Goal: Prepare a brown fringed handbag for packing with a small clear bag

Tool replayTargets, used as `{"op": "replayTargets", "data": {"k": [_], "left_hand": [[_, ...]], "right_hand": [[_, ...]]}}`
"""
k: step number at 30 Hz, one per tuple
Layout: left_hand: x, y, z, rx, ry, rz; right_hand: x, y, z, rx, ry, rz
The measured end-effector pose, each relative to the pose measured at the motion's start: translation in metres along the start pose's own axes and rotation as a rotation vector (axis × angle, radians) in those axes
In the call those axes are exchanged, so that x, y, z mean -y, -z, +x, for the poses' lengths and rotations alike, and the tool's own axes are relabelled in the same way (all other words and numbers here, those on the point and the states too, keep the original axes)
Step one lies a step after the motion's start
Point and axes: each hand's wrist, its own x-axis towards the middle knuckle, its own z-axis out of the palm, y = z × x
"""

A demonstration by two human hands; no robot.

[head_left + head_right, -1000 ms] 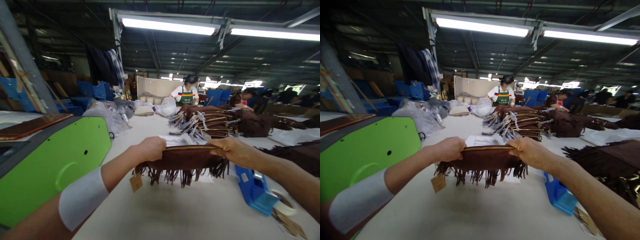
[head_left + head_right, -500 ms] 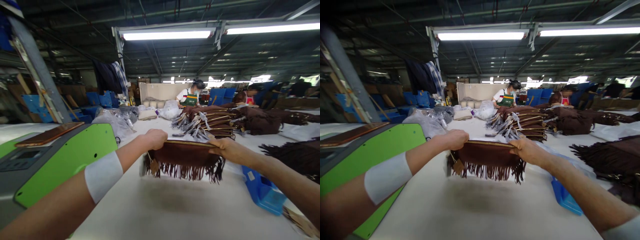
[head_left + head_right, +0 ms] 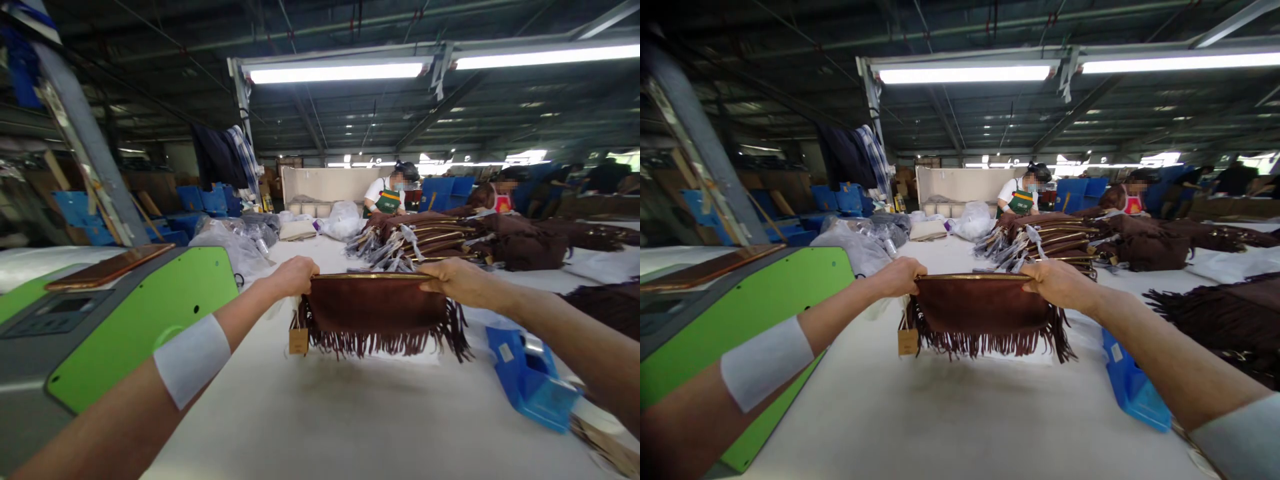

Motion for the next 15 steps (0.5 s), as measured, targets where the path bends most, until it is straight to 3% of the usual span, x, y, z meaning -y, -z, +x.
{"op": "replayTargets", "data": {"k": [3,6,10,12,13,15], "left_hand": [[0.002,-0.008,0.001,-0.040,-0.005,0.029],[0.003,-0.001,-0.002,-0.115,-0.009,0.081],[-0.005,0.008,-0.022,-0.188,-0.076,0.150],[-0.017,-0.009,-0.041,-0.200,-0.115,0.173],[-0.025,-0.025,-0.052,-0.207,-0.134,0.184],[-0.045,-0.073,-0.078,-0.222,-0.184,0.203]], "right_hand": [[0.002,-0.008,0.007,0.040,-0.030,-0.045],[0.002,-0.009,0.009,0.009,-0.051,-0.084],[0.004,-0.015,-0.012,-0.058,-0.058,-0.123],[0.008,-0.037,-0.036,-0.111,-0.029,-0.139],[0.011,-0.055,-0.051,-0.134,0.000,-0.144],[0.020,-0.100,-0.085,-0.358,0.166,-0.191]]}}
